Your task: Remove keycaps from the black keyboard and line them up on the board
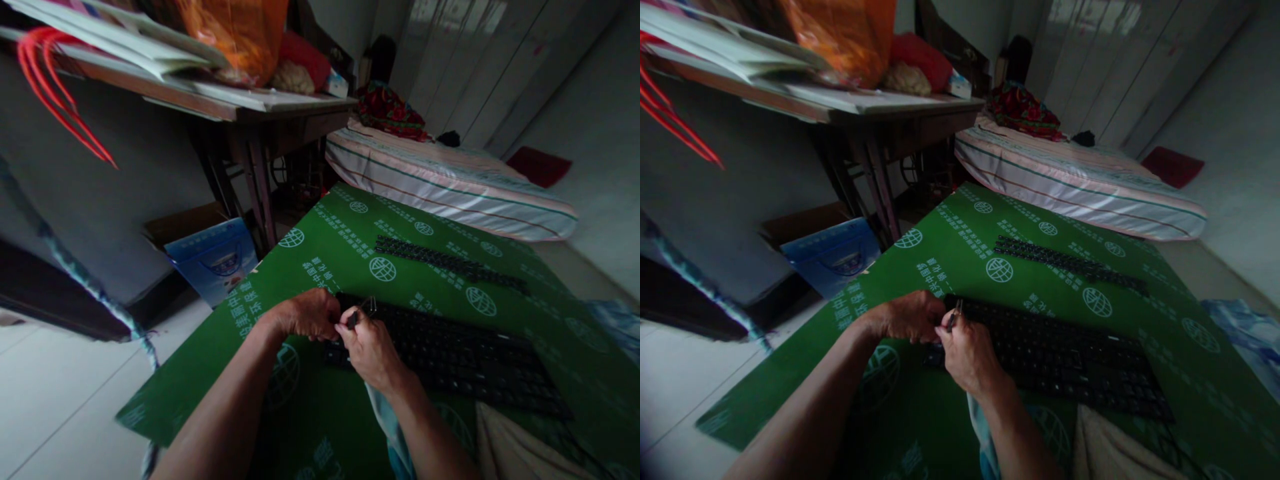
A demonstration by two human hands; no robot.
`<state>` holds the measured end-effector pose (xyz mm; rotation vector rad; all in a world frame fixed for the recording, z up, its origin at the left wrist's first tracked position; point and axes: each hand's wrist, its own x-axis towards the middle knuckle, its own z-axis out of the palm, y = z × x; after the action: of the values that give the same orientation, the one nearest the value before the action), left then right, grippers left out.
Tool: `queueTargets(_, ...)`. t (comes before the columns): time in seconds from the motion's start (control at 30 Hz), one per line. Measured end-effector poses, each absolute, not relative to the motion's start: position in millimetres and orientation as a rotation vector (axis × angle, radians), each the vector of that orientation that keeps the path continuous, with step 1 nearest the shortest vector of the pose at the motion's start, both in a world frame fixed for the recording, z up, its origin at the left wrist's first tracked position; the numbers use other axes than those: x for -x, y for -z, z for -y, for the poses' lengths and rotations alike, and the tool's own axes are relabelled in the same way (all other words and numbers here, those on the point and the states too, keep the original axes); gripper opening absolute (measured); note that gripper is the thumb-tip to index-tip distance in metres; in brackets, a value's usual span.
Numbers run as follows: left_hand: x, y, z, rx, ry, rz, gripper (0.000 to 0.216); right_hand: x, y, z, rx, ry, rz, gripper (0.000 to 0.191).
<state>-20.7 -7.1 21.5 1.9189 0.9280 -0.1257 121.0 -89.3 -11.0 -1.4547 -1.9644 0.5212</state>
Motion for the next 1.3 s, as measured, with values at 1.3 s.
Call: queueTargets(1.3, 21, -16, 5, -1.487, -0.27, -0.931, 0.011, -128, 23, 89, 1.272, -0.773, 1.437, 0.013)
